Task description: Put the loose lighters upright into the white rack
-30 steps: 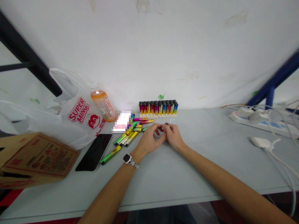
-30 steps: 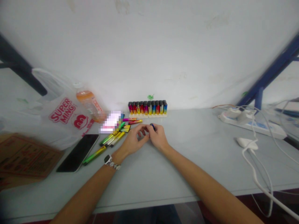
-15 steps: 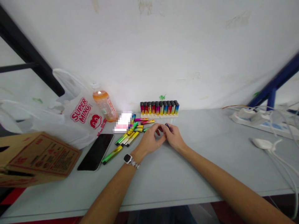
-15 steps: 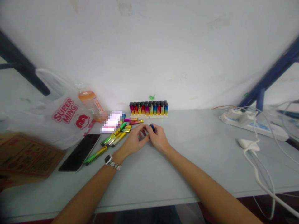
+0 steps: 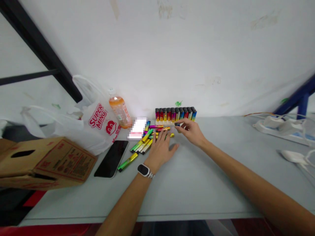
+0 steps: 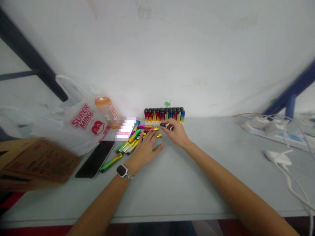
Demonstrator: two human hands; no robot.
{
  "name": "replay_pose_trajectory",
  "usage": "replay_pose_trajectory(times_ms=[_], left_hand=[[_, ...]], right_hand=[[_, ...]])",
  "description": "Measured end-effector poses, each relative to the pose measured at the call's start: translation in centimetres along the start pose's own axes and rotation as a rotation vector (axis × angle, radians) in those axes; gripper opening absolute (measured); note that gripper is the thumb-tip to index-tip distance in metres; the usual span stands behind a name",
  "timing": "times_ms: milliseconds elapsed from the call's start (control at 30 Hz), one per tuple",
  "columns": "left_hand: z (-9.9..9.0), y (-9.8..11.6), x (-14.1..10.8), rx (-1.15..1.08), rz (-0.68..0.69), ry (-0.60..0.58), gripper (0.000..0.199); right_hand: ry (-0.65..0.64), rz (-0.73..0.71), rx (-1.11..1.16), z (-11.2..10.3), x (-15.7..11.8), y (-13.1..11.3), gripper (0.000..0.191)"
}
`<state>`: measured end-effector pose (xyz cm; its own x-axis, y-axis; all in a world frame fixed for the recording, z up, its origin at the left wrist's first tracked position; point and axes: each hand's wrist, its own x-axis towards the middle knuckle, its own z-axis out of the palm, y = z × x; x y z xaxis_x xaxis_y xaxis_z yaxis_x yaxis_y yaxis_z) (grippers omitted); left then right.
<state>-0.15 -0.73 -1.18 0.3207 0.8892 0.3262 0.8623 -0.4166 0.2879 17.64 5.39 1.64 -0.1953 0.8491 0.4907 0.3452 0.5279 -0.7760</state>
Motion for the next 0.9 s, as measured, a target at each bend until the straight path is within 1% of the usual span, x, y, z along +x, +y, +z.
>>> replay_pose_trajectory(times_ms=[67,133,233,300,367,433,667,733,833,900], left_hand=[[0.1,0.0,0.0,-0.008,0.010,0.008,0.060],[0.0,0.1,0.0,-0.013,0.013,0.022,0.057],[-0.2,0.0,0.1,-0.011,0.015,0.029,0.045],[-0.5,-0.1,0.2,-0.006,0.017,0.031,0.037],[-0.7,-0.3,0.4,0.004,0.019,0.031,0.033],[-0.9,-0.4,0.6,0.028,0.014,0.029,0.032],[-1.5,-0.3,0.8,0.127,-0.033,0.031,0.028],[-1.7,-0.5,0.8,0.144,-0.037,0.019,0.024],[-1.8,-0.7,0.8,0.157,-0.016,0.000,0.021],[-1.9,-0.7,0.8,0.175,0.010,-0.016,0.021]], right_hand=[[-0.048,-0.036,-0.022,0.2,1.8,0.0,0.024],[-0.073,-0.102,-0.088,0.5,3.8,0.0,0.020],[-0.116,-0.170,-0.211,1.1,6.5,0.1,0.014],[-0.146,-0.195,-0.295,1.5,7.8,0.1,0.013],[-0.184,-0.208,-0.375,1.7,8.7,0.2,0.013],[-0.208,-0.201,-0.440,1.7,9.2,0.4,0.013],[-0.206,-0.232,-0.611,0.9,9.5,0.9,0.011],[-0.181,-0.257,-0.667,0.8,9.3,0.8,0.015],[-0.104,-0.296,-0.785,0.9,8.6,0.6,0.022],[-0.094,-0.288,-0.845,1.0,8.0,0.5,0.027]])
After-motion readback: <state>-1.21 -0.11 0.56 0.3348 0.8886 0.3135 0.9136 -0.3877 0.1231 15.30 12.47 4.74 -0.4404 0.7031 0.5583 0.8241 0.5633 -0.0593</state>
